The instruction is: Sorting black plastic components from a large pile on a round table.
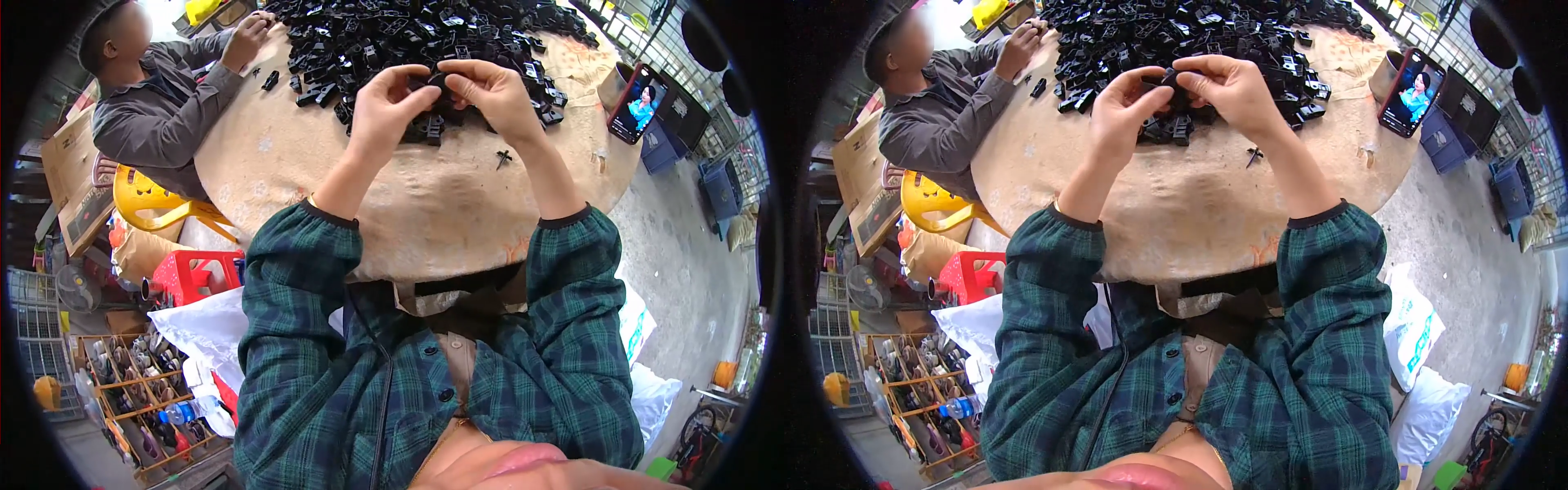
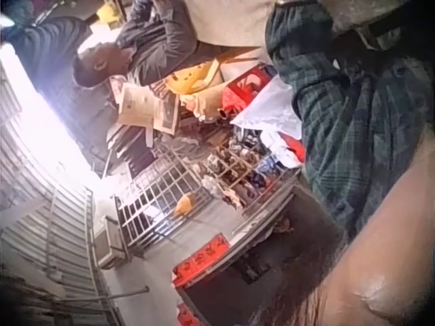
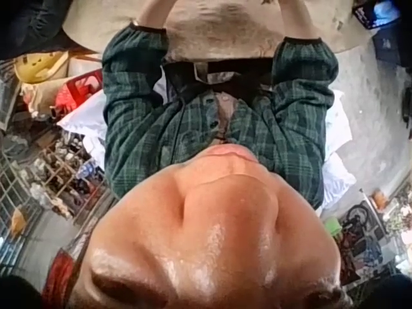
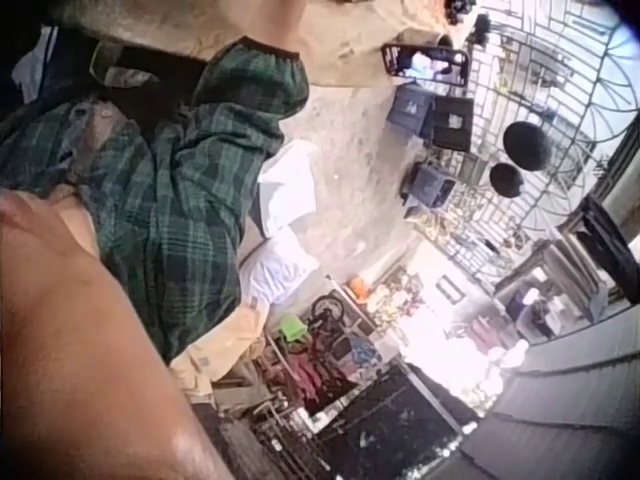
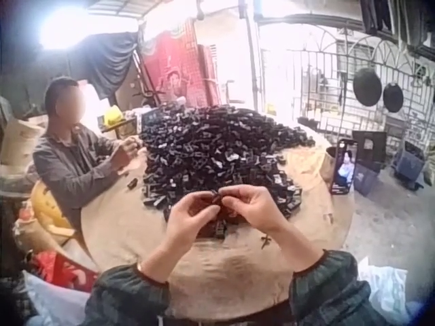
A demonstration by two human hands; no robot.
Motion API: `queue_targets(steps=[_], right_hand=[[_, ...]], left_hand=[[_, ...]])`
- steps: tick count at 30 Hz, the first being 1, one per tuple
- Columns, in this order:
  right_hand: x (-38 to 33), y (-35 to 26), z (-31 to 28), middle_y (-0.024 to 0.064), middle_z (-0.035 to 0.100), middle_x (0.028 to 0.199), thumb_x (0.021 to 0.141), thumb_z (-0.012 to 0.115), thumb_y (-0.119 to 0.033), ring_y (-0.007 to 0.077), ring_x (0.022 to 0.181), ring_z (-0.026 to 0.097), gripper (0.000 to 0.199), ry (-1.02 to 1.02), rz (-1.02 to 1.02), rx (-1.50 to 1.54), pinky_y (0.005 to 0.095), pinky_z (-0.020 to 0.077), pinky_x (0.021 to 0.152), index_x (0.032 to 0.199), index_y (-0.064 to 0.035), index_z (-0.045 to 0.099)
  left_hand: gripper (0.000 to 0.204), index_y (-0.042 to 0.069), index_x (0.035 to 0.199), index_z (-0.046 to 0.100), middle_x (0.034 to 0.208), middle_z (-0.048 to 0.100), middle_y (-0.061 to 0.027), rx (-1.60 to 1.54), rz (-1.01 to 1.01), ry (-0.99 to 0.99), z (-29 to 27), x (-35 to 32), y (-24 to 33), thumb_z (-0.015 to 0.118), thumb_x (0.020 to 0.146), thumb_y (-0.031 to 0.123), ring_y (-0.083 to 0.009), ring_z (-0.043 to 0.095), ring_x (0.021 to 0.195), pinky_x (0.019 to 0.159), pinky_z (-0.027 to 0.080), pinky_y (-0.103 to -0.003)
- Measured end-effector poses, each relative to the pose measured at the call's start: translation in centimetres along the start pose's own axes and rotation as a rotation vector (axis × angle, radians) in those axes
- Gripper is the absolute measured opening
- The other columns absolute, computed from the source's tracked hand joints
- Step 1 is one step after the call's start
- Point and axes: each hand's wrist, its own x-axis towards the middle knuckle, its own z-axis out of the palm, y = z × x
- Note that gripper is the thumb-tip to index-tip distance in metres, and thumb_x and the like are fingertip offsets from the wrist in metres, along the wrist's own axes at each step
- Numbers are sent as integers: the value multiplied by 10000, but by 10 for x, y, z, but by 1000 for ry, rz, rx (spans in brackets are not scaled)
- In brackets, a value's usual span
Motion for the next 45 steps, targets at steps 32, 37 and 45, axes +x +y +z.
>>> queue_targets(steps=[32, 37, 45], right_hand=[[-5, 2, 10, 104, 576, 894, 810, 573, -87, 269, 725, 588, 185, 10, -462, -842, 325, 474, 618, 967, 12, 580], [-10, -3, 18, 95, 580, 880, 822, 567, -173, 308, 736, 597, 183, 49, -379, -1006, 374, 481, 602, 908, -14, 597], [-17, -10, 26, 102, 586, 845, 815, 580, -157, 286, 697, 599, 183, 117, -394, -1003, 339, 476, 581, 896, 7, 598]], left_hand=[[328, 38, 1120, 582, 918, 605, -64, -153, 52, -22, -4, -2, 1, 604, 798, -19, -114, 605, 801, 714, 546, -243], [325, 42, 1099, 601, 901, 627, -68, -8, 106, 45, -3, -1, 0, 629, 779, -12, -105, 611, 777, 706, 536, -227], [337, 44, 1080, 616, 875, 645, -73, 68, 118, -43, -18, 2, 7, 674, 749, 21, -95, 611, 748, 673, 518, -207]])
